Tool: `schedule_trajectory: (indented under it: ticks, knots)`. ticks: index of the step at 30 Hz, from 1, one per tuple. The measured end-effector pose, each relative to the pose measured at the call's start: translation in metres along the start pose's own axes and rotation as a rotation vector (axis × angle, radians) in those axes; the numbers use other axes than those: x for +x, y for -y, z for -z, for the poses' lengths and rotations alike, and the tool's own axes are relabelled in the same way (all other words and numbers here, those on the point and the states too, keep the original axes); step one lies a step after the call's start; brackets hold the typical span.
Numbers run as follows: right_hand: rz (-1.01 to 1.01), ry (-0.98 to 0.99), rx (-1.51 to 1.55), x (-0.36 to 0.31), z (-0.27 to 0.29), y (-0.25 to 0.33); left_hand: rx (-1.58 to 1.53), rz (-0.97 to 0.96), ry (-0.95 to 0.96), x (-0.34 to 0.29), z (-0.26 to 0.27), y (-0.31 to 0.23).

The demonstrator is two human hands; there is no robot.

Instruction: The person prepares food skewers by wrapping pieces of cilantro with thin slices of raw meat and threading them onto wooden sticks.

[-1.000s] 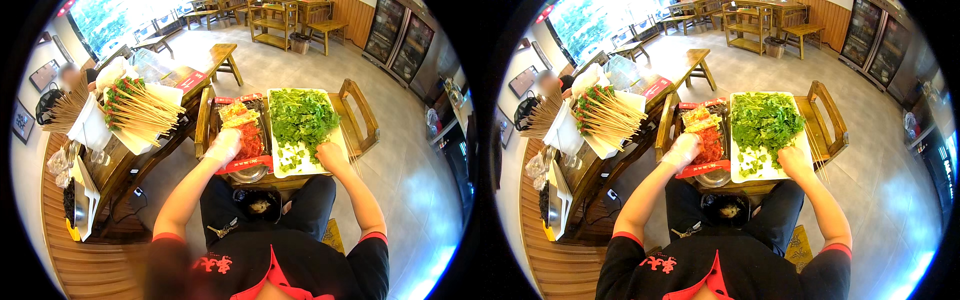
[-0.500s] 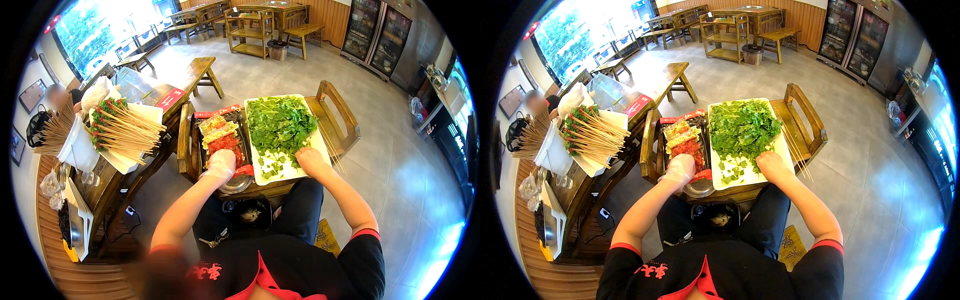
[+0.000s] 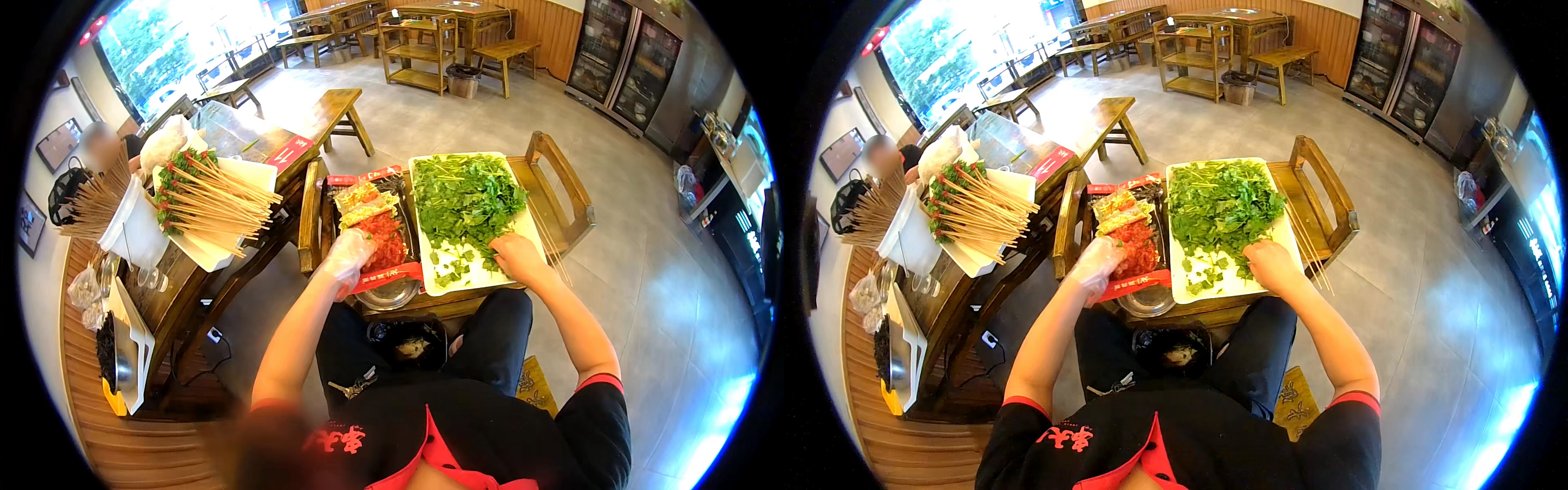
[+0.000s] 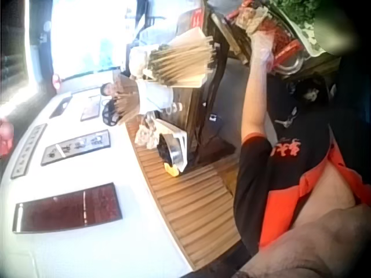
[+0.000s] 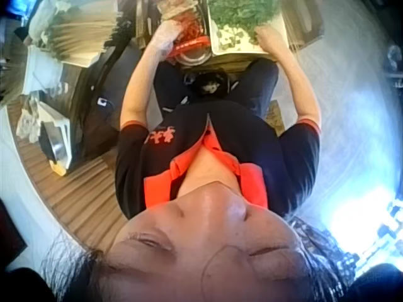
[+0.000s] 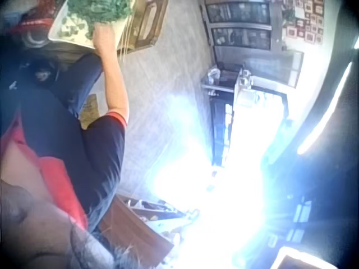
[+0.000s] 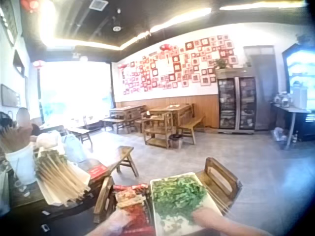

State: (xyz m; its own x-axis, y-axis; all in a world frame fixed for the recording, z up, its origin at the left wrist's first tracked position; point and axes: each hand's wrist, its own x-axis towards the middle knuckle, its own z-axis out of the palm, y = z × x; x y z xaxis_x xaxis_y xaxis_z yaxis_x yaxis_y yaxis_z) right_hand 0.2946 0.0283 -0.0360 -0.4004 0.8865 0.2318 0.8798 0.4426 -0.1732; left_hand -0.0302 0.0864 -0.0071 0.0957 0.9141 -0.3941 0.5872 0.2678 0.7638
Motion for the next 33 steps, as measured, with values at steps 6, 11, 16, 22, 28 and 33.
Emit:
schedule_trajectory:
  ticks: [6,11,16,22,28,33]
  knots:
    - [-0.028,-0.006,0.161,0.002,0.005,-0.004,-0.971,-0.257,0.269,-0.030,0.012,-0.004]
    - [0.003,-0.068,0.283,0.006,0.010,-0.003,-0.936,-0.309,0.219,-0.032,-0.001,-0.020]
    - [-0.142,-0.036,0.441,0.008,0.029,0.006,-0.943,-0.277,0.228,-0.033,-0.016,-0.031]
    - [-0.194,-0.080,0.515,0.007,0.031,0.009,-1.055,-0.242,0.254,-0.029,-0.035,-0.039]
    - [-0.371,-0.096,0.708,0.008,0.027,0.008,-1.078,-0.010,0.324,-0.034,-0.049,-0.054]
    - [-0.359,-0.169,0.774,0.008,0.021,0.006,-0.885,-0.220,0.375,-0.029,-0.064,-0.048]
